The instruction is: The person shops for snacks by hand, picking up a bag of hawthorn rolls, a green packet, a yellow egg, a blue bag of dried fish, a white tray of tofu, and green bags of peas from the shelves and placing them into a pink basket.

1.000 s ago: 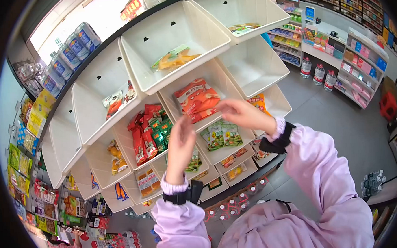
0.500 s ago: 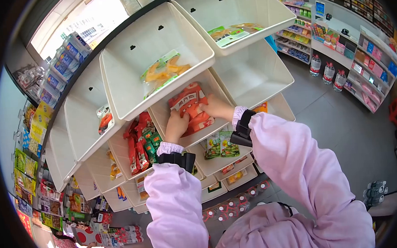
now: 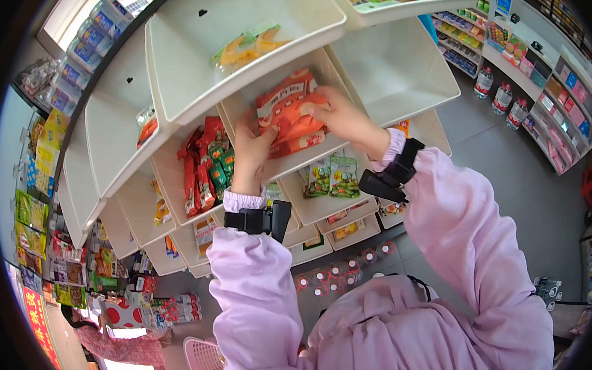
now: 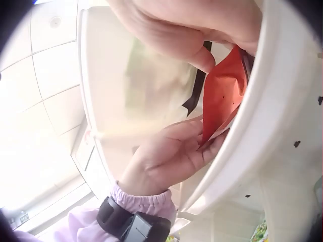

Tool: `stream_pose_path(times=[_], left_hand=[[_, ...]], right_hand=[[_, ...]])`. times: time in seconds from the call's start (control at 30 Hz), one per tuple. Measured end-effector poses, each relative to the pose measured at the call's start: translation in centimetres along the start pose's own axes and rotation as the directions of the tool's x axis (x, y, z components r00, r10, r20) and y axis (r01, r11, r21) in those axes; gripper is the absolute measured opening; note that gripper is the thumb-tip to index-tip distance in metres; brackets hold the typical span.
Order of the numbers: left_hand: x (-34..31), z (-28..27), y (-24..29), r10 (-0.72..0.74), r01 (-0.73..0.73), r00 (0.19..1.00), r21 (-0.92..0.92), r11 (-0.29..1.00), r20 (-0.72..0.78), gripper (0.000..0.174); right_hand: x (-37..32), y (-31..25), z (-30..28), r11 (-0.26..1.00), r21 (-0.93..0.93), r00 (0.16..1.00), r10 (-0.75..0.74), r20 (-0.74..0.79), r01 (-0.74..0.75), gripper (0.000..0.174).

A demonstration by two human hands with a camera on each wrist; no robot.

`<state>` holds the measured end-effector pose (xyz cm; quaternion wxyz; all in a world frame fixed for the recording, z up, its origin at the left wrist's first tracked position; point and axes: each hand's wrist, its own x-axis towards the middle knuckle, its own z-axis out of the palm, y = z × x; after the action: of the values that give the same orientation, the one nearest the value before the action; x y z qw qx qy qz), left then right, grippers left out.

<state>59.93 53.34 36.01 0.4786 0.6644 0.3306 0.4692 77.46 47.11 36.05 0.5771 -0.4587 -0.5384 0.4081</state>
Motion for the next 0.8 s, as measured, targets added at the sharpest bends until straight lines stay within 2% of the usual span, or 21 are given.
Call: stream_pose_path(times=[0.07, 0.13, 0.23, 0.37, 0.4, 0.53, 0.63, 0.67, 0.8], left_hand=[[-1.9, 0.1, 0.6, -0.073, 0.072, 0.997, -0.043, 0.996, -0.033, 0.061], [-4.0, 0.0, 1.6, -0.159, 0.156, 0.986, -0.068, 0.985, -0.042, 0.063], [-7.4, -0.4, 0.9, -0.006, 0.014, 0.999, -0.277, 0.961, 0.032, 0.064], [-13.3, -1.5, 1.3, -0.111, 0.129, 0.992, -0.432, 0.893, 0.066, 0.052], [-14.7, -2.1, 0.5, -0.119, 0.135, 0.991, -0.450, 0.883, 0.063, 0.047], [-20.4, -4.3, -1.9, -0.127, 0.119, 0.992, -0.434, 0.893, 0.011, 0.048], [-24.1, -6.9, -3.1, -0.220, 0.223, 0.973, -0.478, 0.849, 0.065, 0.048], [-25.2, -8.1, -3.7, -0.242, 0.260, 0.965, -0.471, 0.843, 0.098, 0.050], [-29.7, -12.9, -4.9, -0.324, 0.344, 0.938, -0.444, 0.827, 0.122, 0.050]], right_hand=[[-1.0, 0.7, 0.2, 0.993, 0.019, 0.991, -0.117, -0.064, 0.118, 0.052], [-3.3, 0.6, 0.7, 0.974, 0.163, 0.986, -0.149, -0.081, 0.160, 0.057], [-7.6, 0.0, 1.7, 0.939, 0.309, 0.989, -0.137, -0.061, 0.150, 0.064], [-12.4, 1.2, 3.8, 0.905, 0.405, 0.990, -0.144, 0.004, 0.130, 0.070], [-13.5, 1.6, 4.4, 0.905, 0.416, 0.993, -0.113, 0.029, 0.090, 0.072], [-17.3, 3.1, 6.9, 0.883, 0.469, 0.994, -0.017, 0.105, -0.035, 0.075], [-19.5, 4.1, 9.2, 0.840, 0.491, 0.962, 0.124, 0.244, -0.233, 0.070], [-20.2, 3.9, 10.1, 0.817, 0.485, 0.944, 0.210, 0.256, -0.313, 0.056], [-22.5, 6.4, 14.5, 0.836, 0.331, 0.894, 0.365, 0.259, -0.437, 0.032]])
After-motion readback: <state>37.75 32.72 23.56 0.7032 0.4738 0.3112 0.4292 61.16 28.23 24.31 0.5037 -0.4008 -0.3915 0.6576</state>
